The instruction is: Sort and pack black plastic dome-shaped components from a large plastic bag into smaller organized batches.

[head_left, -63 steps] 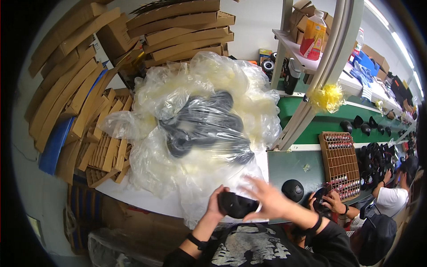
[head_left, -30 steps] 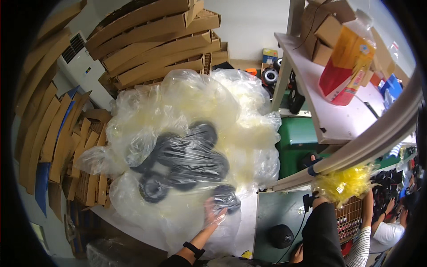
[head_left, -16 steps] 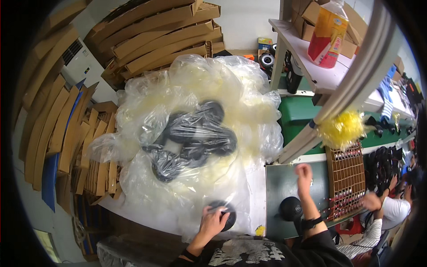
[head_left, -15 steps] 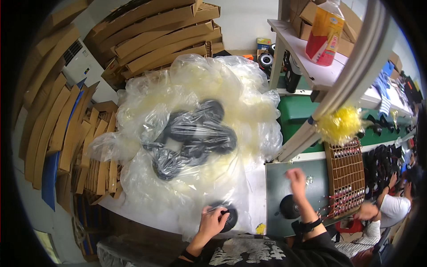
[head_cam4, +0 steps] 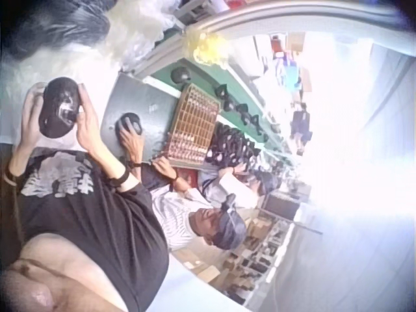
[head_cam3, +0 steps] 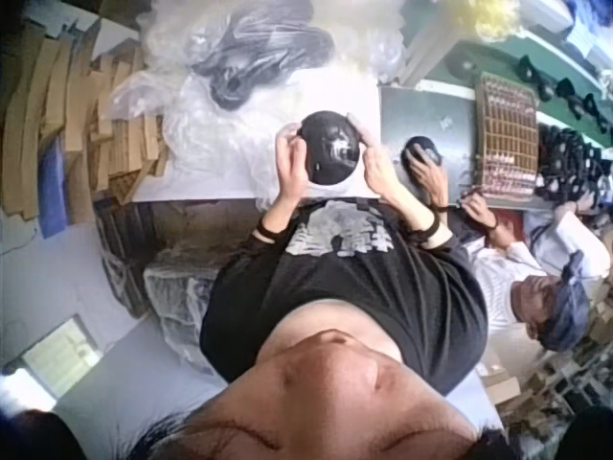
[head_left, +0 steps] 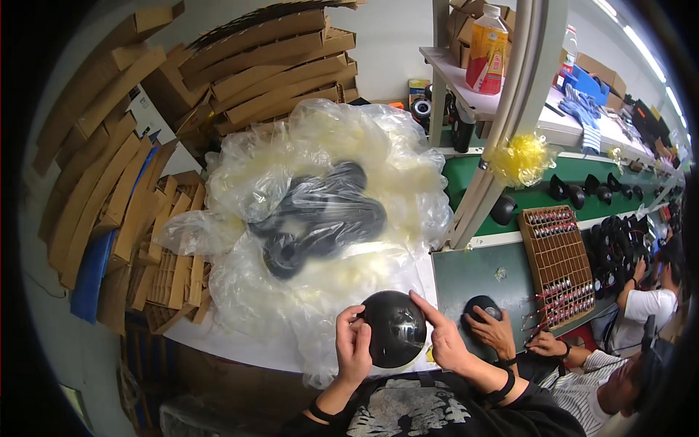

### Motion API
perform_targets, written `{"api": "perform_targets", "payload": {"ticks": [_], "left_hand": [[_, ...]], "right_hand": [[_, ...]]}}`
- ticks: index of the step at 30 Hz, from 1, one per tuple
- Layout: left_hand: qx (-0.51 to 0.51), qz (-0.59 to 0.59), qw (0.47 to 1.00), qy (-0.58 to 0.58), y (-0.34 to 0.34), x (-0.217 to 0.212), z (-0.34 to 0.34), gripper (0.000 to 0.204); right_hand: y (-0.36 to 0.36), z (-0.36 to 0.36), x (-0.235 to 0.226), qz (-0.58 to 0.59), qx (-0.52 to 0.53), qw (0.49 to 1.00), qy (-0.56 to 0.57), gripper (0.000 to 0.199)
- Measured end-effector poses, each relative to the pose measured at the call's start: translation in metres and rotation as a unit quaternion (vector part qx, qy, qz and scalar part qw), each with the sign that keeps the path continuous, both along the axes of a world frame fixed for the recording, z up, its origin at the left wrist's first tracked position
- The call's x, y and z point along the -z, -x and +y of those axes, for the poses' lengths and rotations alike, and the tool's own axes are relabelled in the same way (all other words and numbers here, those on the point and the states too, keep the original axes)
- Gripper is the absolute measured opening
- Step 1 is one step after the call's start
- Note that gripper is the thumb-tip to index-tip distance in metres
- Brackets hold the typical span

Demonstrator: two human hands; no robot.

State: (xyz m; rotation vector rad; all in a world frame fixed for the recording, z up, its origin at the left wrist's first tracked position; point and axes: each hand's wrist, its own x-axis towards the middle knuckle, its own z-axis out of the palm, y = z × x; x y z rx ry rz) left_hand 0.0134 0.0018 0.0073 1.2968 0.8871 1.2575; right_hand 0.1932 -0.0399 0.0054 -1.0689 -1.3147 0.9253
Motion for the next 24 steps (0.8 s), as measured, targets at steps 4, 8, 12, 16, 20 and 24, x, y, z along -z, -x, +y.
{"api": "perform_targets", "payload": {"ticks": [4,8,12,16,20,24], "left_hand": [[-0.029,-0.025,0.999,0.026,-0.001,-0.011,-0.003,0.026],[-0.017,-0.030,0.999,0.002,0.005,-0.004,-0.009,0.026],[-0.017,0.003,1.000,-0.012,0.006,0.013,-0.006,0.028],[-0.021,0.156,0.987,-0.046,-0.003,0.028,0.002,0.027],[0.008,0.042,0.998,0.050,-0.022,0.032,0.021,0.033],[-0.001,0.061,0.996,0.062,-0.030,0.017,0.036,0.044]], "right_hand": [[0.004,-0.014,-0.037,-0.295,0.160,0.930,-0.153,0.042],[0.010,-0.020,-0.045,-0.407,0.125,0.891,-0.158,0.035],[0.010,-0.022,-0.038,-0.471,0.073,0.853,-0.212,0.032],[0.014,-0.020,-0.025,-0.490,0.044,0.839,-0.231,0.029],[0.016,-0.019,-0.009,-0.532,0.016,0.813,-0.238,0.025],[0.016,-0.006,-0.004,-0.493,0.022,0.838,-0.234,0.024]]}}
